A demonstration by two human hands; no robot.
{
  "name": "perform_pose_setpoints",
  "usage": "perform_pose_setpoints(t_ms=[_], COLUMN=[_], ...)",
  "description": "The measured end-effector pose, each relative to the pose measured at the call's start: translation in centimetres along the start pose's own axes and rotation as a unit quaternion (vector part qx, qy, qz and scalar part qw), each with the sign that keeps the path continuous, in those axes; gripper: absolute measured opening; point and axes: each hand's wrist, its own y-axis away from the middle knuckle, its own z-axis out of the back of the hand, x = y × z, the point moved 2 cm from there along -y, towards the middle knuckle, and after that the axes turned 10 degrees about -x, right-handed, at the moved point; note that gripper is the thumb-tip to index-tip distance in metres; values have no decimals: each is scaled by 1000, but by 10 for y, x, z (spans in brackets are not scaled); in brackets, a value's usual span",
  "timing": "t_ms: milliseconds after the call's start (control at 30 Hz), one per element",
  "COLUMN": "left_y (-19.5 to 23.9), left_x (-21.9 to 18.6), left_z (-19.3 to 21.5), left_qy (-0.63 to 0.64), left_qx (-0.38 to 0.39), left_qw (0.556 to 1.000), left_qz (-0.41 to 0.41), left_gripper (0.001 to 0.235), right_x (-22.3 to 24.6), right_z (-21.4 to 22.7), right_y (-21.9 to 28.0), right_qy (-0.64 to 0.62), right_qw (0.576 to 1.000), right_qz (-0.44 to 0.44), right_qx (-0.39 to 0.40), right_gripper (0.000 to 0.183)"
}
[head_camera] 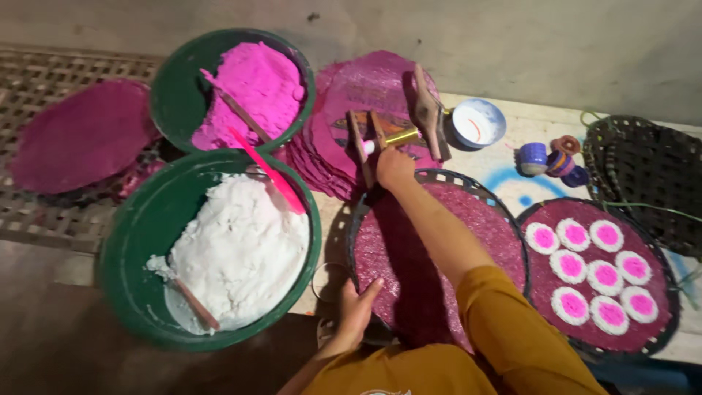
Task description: The person uses a wooden mold to shape pink and white mixtures into small cakes by pressing the mold into bowls of material and tapping it to release the cakes onto trays.
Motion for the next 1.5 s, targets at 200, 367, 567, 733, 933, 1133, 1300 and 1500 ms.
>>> perform_pose_setpoints(t_ms=[200, 367, 567, 733, 933, 1133, 1300, 1500], left_y=[-5, -12, -18, -32, -2, 20, 33, 70], left_x=[-6, -11, 6, 21, -35, -54, -45, -64], left_z=[-3, -5, 8, 7, 57, 76, 92, 84], left_qy=[-70, -56, -11, -40, -440, -572, -539, -397], left_qx=[-39, 7, 59, 27, -37, -20, -11, -40], left_qw=[996, 998, 997, 997, 797, 729, 739, 828], left_qz=[-25, -18, -48, -66, -412, -374, -403, -393], left_gripper=[31, 35, 40, 32, 23, 8, 6, 12], right_x=[-13, -30, -99, -147, -196, -187, -175, -171], right_z=[-2, 101, 248, 296, 311, 311, 301, 310], right_y=[-59, -51, 88, 197, 278, 324, 331, 317], right_qy=[-202, -759, -681, -829, -834, -803, -852, -791], right_qw=[977, 584, 714, 521, 521, 551, 476, 564], right_qz=[-10, -256, -74, -88, -115, -194, -187, -212], right_qx=[-66, 132, 144, 185, 144, 121, 108, 106], right_gripper=[25, 25, 58, 104, 65, 86, 80, 94])
